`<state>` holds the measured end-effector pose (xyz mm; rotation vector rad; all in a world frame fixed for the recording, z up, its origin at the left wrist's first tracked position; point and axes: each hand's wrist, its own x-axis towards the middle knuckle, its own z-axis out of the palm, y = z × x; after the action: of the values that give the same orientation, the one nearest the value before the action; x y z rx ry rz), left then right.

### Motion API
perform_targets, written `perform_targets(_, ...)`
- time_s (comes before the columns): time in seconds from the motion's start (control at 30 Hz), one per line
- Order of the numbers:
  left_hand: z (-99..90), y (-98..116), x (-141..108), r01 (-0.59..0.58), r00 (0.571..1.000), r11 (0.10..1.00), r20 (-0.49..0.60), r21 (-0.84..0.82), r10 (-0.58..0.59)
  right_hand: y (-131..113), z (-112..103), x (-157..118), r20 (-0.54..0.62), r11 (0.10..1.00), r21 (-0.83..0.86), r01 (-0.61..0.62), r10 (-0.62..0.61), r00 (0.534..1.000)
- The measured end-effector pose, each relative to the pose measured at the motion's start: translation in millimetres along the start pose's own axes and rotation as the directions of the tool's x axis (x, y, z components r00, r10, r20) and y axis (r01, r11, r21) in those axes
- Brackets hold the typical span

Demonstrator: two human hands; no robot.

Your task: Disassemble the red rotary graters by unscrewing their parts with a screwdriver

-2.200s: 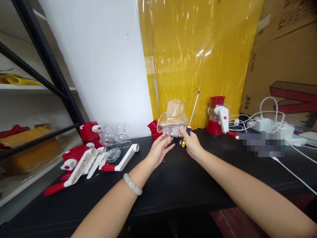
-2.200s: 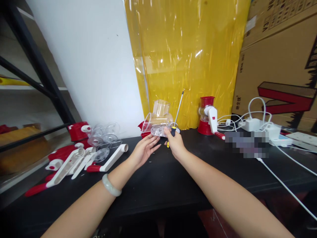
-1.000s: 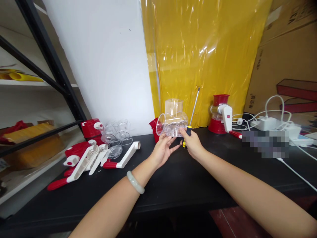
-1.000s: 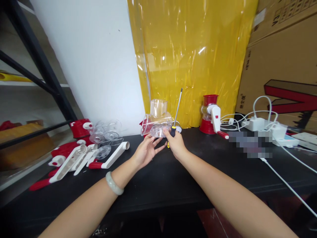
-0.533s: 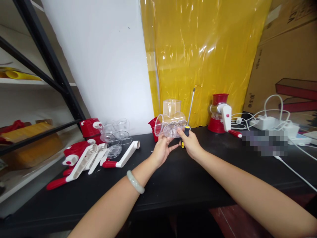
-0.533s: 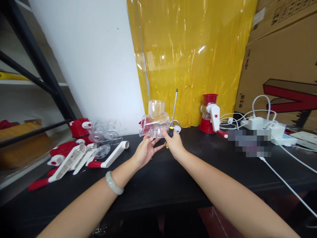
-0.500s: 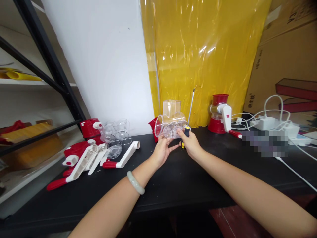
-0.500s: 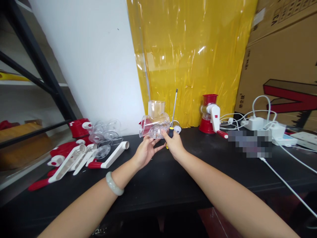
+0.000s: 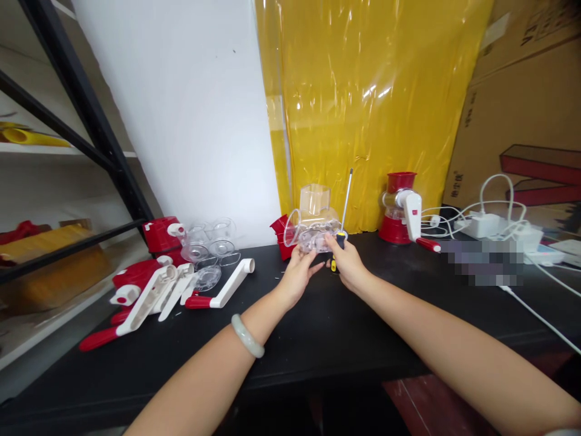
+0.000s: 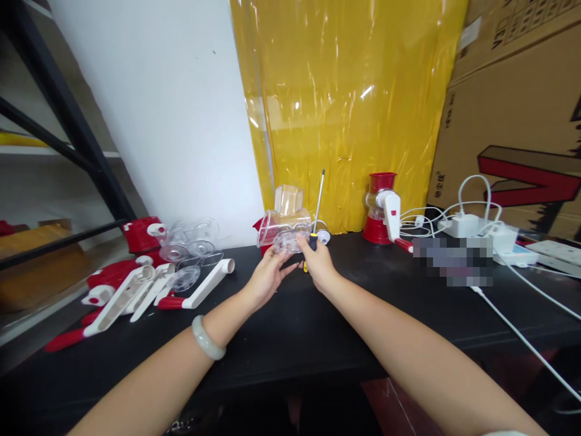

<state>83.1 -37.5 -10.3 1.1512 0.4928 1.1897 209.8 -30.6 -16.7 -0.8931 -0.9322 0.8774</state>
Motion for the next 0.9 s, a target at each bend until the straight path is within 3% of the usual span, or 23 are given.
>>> perform_targets(0.23,-6.8,-7,7,0.007,0.997,0.994,-0.077,0.112,0.001,-2,-5,6,-0.032,1.000,0.029,-0.001,0.002,0.999)
perform_targets(0.43,-17.5,6,13,0.049,0.993,0.963,-0.113,0.265,-0.019,-2,-13,18,-0.064,0.999,0.038,-0.011,0.014,0.998)
perform_targets(0.57,-40.2,20,23,0.084,0.985,0.839,-0.172,0.538,0.011,-1,-16,22,-0.073,0.998,0.059,-0.019,0.024,0.997)
perform_targets(0.67,-56.0,29,28,0.026,0.988,0.702,-0.127,0.712,0.092,-1,-18,23,-0.083,0.998,0.065,-0.023,0.029,0.996)
perform_targets(0.83,-63.5,43,30,-0.006,0.993,0.491,-0.053,0.871,0.106,0,-20,26,-0.093,0.999,0.043,-0.024,0.028,0.995)
perform_targets(0.9,-64.4,48,31,0.020,0.992,0.469,-0.075,0.883,0.099,1,-21,27,-0.094,0.999,0.034,-0.029,0.032,0.995)
